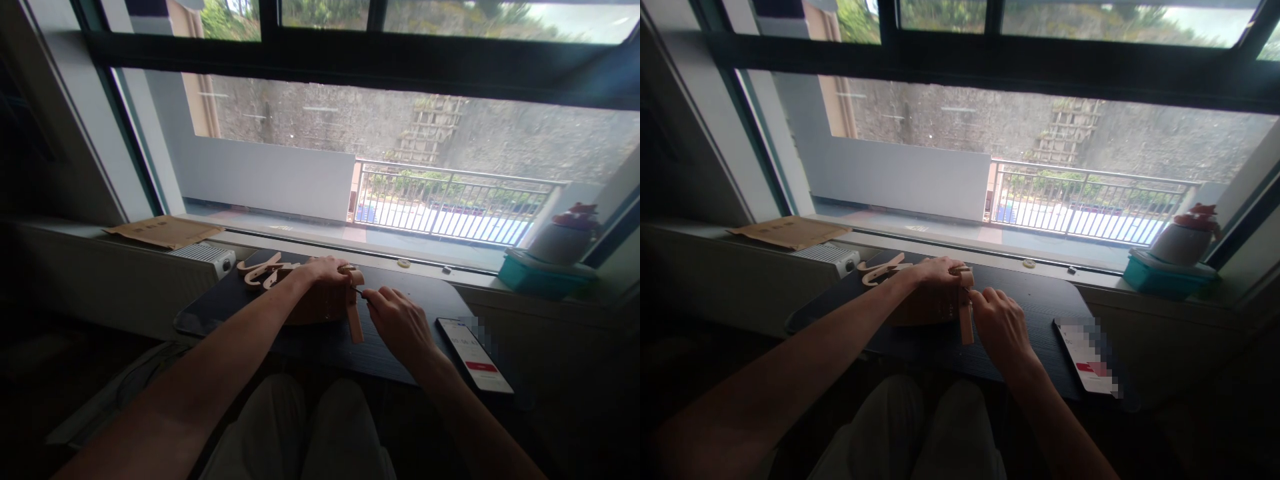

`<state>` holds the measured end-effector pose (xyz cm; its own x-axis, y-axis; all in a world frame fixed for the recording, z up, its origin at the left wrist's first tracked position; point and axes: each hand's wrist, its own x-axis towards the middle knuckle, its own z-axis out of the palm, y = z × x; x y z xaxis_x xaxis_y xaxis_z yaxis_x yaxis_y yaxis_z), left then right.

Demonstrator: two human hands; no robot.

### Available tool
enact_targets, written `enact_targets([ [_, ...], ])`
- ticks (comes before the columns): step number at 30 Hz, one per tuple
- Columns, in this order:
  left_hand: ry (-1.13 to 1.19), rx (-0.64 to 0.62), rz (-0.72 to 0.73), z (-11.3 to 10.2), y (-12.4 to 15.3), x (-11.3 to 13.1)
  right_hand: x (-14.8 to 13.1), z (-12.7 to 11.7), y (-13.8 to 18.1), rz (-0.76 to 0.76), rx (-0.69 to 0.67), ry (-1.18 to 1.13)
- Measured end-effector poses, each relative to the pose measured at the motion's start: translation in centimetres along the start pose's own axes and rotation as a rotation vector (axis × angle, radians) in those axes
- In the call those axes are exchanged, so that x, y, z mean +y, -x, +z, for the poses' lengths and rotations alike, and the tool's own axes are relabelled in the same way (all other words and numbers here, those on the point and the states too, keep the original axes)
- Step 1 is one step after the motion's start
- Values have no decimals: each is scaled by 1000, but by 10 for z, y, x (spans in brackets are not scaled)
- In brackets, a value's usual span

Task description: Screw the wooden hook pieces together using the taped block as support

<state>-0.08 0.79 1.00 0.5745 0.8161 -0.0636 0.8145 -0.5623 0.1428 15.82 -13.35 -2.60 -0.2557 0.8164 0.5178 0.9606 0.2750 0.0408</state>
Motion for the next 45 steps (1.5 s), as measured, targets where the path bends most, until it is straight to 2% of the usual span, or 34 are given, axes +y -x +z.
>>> enact_targets([
  [4, -3, -4, -4, 0, 0, 0, 0, 5, -1, 10, 0, -36],
  [9, -16, -7, -10, -1, 1, 2, -2, 7, -4, 161, 0, -144],
  [11, -21, -5, -8, -1, 2, 2, -4, 5, -4, 178, -12, -146],
  [18, -27, 1, -13, -1, 2, 0, -9, -7, -2, 41, -105, 17],
  [21, -30, -3, -16, -1, 3, 1, -6, -4, 0, -28, -96, 77],
  [27, -28, -10, -7, -2, 4, 3, -2, 3, 1, 54, -68, -49],
  [33, -29, 5, 6, -1, 4, 2, -4, -2, 0, 161, -86, -139],
  [41, -34, -2, -13, 0, 3, 1, 2, -5, 3, 2, -63, 79],
  [45, -39, -7, -19, 0, 3, 1, 2, -3, 3, -31, -47, 120],
])
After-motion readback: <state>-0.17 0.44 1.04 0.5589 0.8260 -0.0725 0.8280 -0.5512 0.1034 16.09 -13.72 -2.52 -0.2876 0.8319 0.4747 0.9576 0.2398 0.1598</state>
